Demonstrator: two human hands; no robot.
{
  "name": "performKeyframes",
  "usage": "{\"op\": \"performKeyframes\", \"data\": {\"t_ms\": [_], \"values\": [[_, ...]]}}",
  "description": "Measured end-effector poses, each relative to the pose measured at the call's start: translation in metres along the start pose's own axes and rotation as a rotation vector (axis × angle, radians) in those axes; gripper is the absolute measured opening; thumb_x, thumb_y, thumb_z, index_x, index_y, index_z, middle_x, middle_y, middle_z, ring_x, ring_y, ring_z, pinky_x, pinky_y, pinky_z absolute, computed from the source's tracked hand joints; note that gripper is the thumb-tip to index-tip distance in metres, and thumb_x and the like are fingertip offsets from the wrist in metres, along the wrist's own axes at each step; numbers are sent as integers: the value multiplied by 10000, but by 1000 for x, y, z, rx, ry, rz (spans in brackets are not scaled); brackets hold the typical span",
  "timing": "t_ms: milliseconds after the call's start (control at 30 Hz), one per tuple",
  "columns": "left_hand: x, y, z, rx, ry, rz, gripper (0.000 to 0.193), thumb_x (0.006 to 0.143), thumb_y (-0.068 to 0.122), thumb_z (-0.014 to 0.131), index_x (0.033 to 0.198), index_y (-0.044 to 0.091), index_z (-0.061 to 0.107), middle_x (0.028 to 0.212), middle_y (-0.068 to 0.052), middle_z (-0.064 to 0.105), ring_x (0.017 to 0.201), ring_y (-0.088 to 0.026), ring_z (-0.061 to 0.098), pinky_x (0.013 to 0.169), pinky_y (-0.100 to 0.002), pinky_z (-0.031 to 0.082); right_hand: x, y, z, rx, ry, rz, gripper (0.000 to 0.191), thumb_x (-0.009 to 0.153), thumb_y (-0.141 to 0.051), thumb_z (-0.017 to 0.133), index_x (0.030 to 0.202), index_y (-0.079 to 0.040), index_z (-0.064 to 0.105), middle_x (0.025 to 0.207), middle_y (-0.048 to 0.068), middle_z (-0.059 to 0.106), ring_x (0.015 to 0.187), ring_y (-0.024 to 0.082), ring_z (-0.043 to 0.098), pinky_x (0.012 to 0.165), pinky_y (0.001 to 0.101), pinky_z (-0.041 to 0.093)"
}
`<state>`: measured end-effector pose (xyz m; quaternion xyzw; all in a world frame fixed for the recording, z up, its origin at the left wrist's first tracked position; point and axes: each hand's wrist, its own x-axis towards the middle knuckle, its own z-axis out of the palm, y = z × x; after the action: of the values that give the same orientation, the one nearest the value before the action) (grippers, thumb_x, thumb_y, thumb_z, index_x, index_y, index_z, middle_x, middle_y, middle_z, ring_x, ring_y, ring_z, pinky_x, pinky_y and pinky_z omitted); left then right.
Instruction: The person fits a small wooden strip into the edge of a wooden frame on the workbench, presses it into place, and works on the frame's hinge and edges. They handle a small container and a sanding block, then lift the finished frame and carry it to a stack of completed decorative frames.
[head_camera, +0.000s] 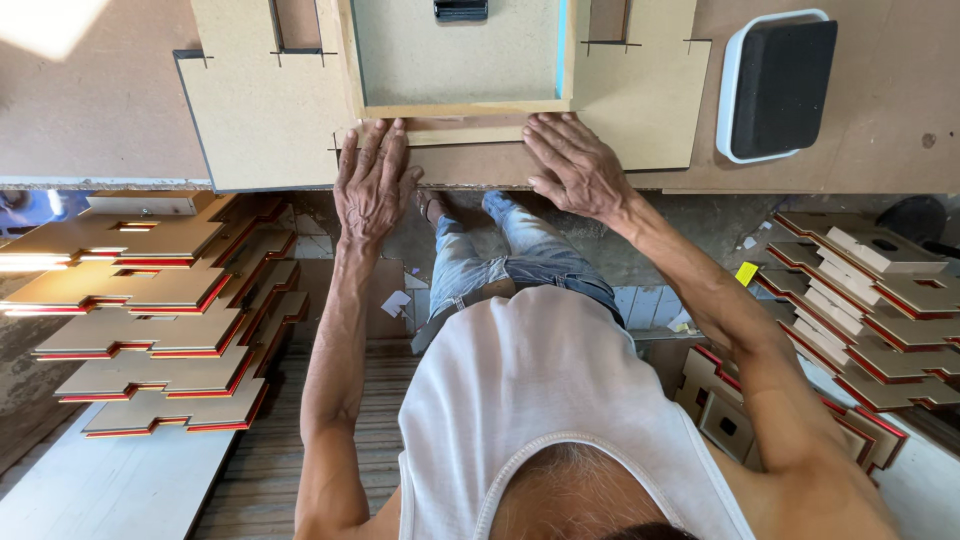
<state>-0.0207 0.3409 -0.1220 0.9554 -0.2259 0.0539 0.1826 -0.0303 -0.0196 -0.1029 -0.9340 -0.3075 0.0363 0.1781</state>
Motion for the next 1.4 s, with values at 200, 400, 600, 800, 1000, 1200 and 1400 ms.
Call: {"op": "performKeyframes", "data": {"t_ms": [200, 400, 600, 800, 1000, 1200, 1400], "values": [[-2, 8, 3, 36, 150, -189, 487, 1093, 407, 622, 1423, 51, 583, 1372, -85, 686, 1384, -207, 530, 1249, -491, 286, -38, 20, -37, 19, 78, 186, 604, 989, -353, 709, 1443, 24, 578, 1505, 207, 542, 1424, 334, 490, 1229, 450, 363], [46, 65, 6, 49, 320, -42, 353, 1038, 293, 756, 1304, 99, 630, 1279, -110, 711, 1280, -272, 592, 1176, -478, 408, -43, 7, -43, -42, 216, 167, 383, 929, -201, 822, 1278, -83, 713, 1264, 63, 707, 1192, 245, 664, 1081, 422, 540], [129, 112, 50, -64, 86, 241, 403, 972, 297, 775, 1297, 101, 640, 1058, -34, 601, 991, -209, 555, 878, -408, 470, -6, 5, -22, -89, 302, 50, 402, 895, -350, 857, 1251, -191, 760, 952, 28, 560, 883, 198, 537, 791, 384, 459], [126, 111, 55, 13, 174, 292, 374, 959, 331, 741, 1230, 96, 636, 992, -22, 551, 900, -199, 509, 757, -419, 379, -8, 19, -24, -72, 315, 41, 407, 926, -371, 858, 1307, -259, 770, 894, -11, 509, 838, 159, 488, 778, 350, 411], [130, 117, 38, -33, 150, 270, 411, 915, 337, 762, 1233, 107, 641, 1009, -22, 565, 909, -212, 516, 748, -426, 379, -4, 18, -20, -28, 326, 102, 338, 928, -360, 849, 1253, -284, 793, 860, -17, 491, 823, 158, 474, 752, 342, 384], [127, 115, 39, -61, 169, 275, 402, 961, 384, 759, 1244, 121, 650, 1020, -5, 572, 908, -203, 514, 750, -411, 385, -11, 28, -9, -82, 404, 197, 212, 981, -351, 804, 1192, -336, 788, 782, -4, 444, 730, 172, 439, 683, 353, 365], [134, 116, 59, -21, 196, 207, 406, 944, 502, 756, 1115, 154, 637, 940, 1, 521, 863, -193, 473, 747, -405, 364, -44, 76, -22, -50, 512, 430, 302, 1089, -253, 752, 1376, -161, 775, 873, 4, 512, 729, 140, 498, 577, 279, 502]]}}
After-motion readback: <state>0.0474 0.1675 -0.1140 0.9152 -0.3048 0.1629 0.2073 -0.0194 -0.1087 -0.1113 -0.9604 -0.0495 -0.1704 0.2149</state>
